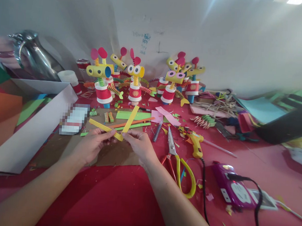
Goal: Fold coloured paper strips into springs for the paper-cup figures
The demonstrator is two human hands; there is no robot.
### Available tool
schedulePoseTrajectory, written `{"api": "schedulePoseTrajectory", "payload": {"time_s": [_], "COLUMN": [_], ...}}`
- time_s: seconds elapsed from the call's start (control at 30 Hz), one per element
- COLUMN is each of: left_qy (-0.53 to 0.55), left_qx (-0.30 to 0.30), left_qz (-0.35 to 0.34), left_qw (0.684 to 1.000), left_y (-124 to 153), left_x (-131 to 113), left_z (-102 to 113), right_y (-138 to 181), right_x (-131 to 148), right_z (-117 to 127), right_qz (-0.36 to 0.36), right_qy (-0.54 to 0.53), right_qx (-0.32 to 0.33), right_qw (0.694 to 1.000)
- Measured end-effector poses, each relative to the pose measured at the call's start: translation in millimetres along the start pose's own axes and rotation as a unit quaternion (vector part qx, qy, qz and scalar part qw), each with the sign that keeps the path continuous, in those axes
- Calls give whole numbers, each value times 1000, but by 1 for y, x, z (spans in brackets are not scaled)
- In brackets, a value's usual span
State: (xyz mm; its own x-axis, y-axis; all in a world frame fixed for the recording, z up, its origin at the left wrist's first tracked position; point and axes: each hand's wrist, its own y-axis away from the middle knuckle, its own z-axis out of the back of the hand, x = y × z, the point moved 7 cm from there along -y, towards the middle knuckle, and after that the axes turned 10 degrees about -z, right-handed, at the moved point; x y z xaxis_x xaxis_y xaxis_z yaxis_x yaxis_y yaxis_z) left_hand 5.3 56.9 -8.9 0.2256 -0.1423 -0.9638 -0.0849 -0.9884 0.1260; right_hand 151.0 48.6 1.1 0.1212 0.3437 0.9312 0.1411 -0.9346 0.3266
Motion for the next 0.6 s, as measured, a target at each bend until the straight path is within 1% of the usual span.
{"api": "schedulePoseTrajectory", "payload": {"time_s": [0.17,0.4,0.5,0.6], "left_qy": [35,24,33,58], "left_qx": [-4,16,-1,-21], "left_qz": [23,28,29,34], "left_qw": [999,999,999,998], "left_y": [0,4,4,2], "left_x": [5,6,7,10], "left_z": [-1,-5,-3,0], "right_y": [0,1,2,2], "right_x": [1,0,2,5], "right_z": [0,-1,-2,3], "right_qz": [7,5,9,25], "right_qy": [-3,-2,-4,-23], "right_qx": [9,-1,-9,-36], "right_qw": [1000,1000,1000,999]}}
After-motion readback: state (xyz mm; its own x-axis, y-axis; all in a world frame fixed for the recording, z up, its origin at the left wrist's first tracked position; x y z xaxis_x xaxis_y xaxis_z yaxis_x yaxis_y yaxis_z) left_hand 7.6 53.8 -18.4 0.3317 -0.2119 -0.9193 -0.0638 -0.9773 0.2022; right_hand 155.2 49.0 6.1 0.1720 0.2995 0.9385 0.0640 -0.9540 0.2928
